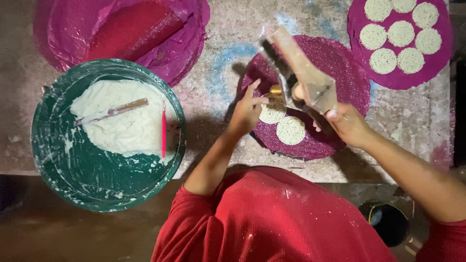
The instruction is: The person scoops white dough from a green basin into a handheld metal press and squeezes it to extrude round dough discs onto pink fabric mats. They arrange the discs, cover a filled mat with a pink cloth, and place a woven basket over it while continuing to press more discs.
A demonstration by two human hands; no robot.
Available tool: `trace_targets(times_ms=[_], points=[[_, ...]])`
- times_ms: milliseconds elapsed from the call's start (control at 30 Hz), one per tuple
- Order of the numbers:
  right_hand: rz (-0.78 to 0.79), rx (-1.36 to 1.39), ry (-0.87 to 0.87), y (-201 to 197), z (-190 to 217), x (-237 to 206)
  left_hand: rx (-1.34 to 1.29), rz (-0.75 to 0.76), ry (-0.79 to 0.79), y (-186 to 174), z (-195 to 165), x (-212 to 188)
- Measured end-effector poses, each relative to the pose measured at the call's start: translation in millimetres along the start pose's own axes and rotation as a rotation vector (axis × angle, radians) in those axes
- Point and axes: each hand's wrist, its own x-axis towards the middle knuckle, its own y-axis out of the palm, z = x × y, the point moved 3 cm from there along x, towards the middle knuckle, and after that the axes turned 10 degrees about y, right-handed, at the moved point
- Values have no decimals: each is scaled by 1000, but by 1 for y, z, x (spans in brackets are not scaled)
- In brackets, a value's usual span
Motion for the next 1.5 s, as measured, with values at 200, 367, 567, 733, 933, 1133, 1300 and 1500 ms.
trace_targets(times_ms=[200, 367, 567, 733, 933, 1133, 1300, 1500], points=[[-102, -56, -312, 3, -9, -25, 577, 93, -191, -13, -13, -17], [-152, 306, -527, 29, -29, -49, -98, -264, -259, -25, 17, 10], [-247, 542, -559, 30, -57, -76, -533, -223, -608, -11, 22, 1], [-375, 514, -475, 18, -69, -103, -367, -221, -754, 6, -26, -55], [-483, 622, -452, 21, -82, -116, 419, -92, -332, 8, -70, -83], [-459, 671, -513, 31, -78, -125, 670, 383, -7, 33, -74, -89], [-627, 505, -489, 34, -75, -138, 718, 428, 46, 34, -78, -90], [-483, 660, -506, 23, -101, -142, 418, 534, -142, 38, -69, -63]])
